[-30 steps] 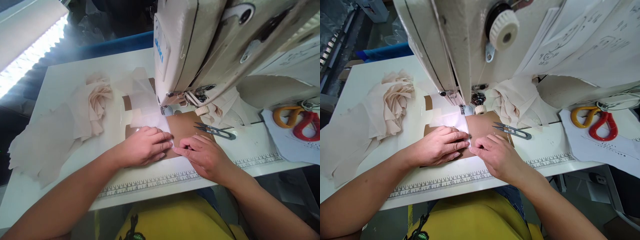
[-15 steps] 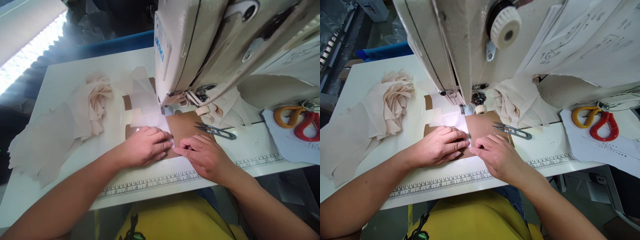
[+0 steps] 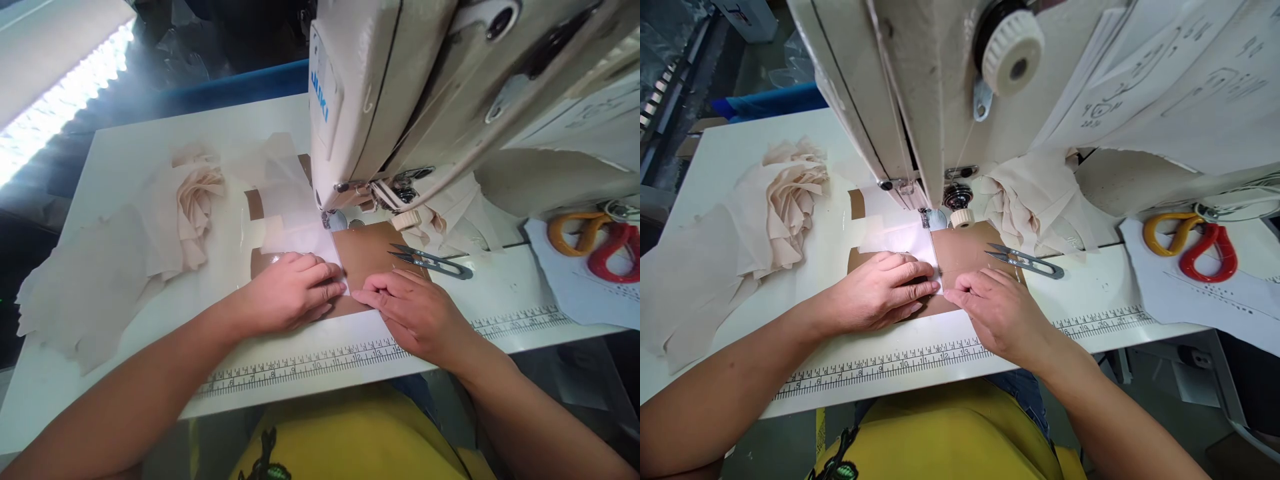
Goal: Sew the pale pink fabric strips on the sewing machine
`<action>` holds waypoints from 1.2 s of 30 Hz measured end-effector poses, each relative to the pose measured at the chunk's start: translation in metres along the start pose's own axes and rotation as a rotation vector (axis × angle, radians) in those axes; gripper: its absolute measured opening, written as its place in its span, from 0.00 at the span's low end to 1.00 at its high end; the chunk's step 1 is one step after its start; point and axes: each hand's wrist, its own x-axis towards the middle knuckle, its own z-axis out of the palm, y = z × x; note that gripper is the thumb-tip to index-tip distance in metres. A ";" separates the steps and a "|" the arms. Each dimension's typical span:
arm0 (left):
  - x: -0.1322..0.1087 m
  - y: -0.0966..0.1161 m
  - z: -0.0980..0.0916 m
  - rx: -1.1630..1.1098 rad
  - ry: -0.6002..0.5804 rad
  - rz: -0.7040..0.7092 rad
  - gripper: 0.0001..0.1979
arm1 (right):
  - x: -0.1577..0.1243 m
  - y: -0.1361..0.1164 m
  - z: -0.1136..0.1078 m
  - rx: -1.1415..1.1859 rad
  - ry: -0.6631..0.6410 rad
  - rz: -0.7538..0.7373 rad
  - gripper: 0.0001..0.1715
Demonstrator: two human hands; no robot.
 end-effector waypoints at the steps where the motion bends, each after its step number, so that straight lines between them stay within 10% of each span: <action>1: 0.000 0.000 0.000 0.004 0.002 -0.001 0.16 | 0.000 0.000 0.000 0.002 0.006 -0.001 0.21; 23: -0.003 -0.005 -0.002 -0.111 0.133 -0.096 0.16 | 0.014 -0.019 -0.002 -0.226 -0.051 0.011 0.21; 36: 0.007 0.003 -0.002 0.207 0.111 -0.243 0.16 | 0.016 -0.023 0.005 -0.196 0.070 0.058 0.17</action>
